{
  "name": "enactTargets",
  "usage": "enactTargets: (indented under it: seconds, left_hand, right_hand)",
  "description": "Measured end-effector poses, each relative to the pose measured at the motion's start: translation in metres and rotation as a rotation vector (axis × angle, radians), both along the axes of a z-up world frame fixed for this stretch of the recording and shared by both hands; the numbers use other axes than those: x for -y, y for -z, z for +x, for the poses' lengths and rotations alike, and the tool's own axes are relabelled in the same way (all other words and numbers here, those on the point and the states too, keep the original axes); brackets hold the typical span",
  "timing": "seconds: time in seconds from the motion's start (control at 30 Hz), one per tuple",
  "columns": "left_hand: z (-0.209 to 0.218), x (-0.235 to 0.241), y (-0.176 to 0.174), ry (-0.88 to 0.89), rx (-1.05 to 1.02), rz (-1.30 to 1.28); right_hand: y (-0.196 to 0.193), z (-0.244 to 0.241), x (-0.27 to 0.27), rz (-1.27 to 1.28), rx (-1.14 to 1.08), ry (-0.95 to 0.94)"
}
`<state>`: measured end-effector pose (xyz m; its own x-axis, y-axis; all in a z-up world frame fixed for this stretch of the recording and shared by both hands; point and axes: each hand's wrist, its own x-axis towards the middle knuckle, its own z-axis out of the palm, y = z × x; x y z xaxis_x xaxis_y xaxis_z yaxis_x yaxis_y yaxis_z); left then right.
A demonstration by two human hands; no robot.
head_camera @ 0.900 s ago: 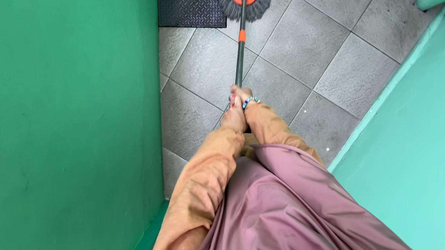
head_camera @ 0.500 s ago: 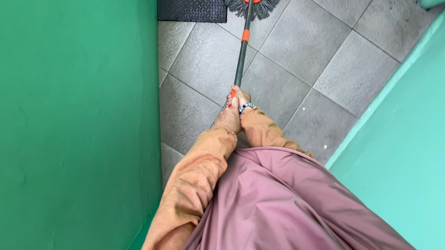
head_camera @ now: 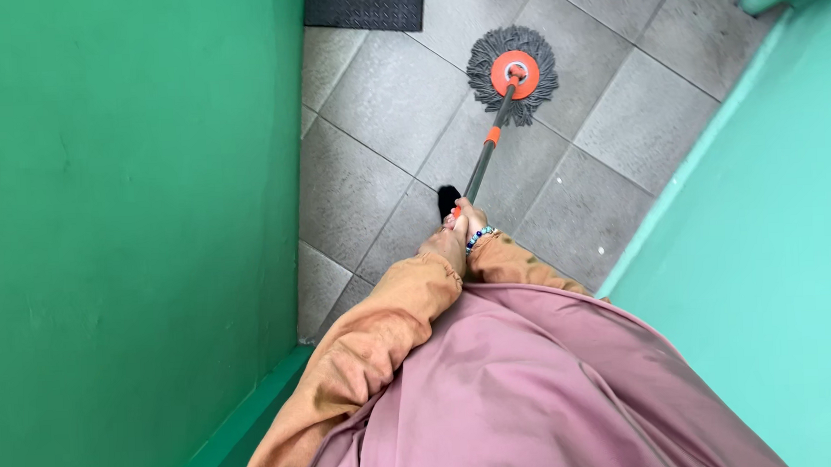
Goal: The person mops the tiled floor using a mop.
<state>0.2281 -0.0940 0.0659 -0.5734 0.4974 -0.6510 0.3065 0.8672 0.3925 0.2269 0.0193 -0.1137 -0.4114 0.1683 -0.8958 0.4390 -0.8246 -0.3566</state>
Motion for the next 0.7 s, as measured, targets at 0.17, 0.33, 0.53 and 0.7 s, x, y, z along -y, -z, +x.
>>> enactTargets:
  seconds: [0.17, 0.33, 0.53, 0.7]
  left_hand:
    - [0.027, -0.009, 0.003, 0.060, -0.055, 0.069]
    - [0.029, -0.027, -0.006, -0.017, -0.021, 0.024]
    - [-0.003, -0.085, 0.009, -0.065, -0.067, 0.004]
    - [-0.046, -0.173, 0.049, -0.069, 0.022, 0.002]
  right_hand:
    - [-0.013, 0.035, -0.012, -0.001, 0.006, -0.048]
    - [-0.023, 0.015, -0.039, 0.008, 0.040, -0.126]
    - [-0.003, -0.016, -0.093, 0.012, 0.085, -0.171]
    - [0.001, -0.067, -0.175, 0.008, 0.139, -0.221]
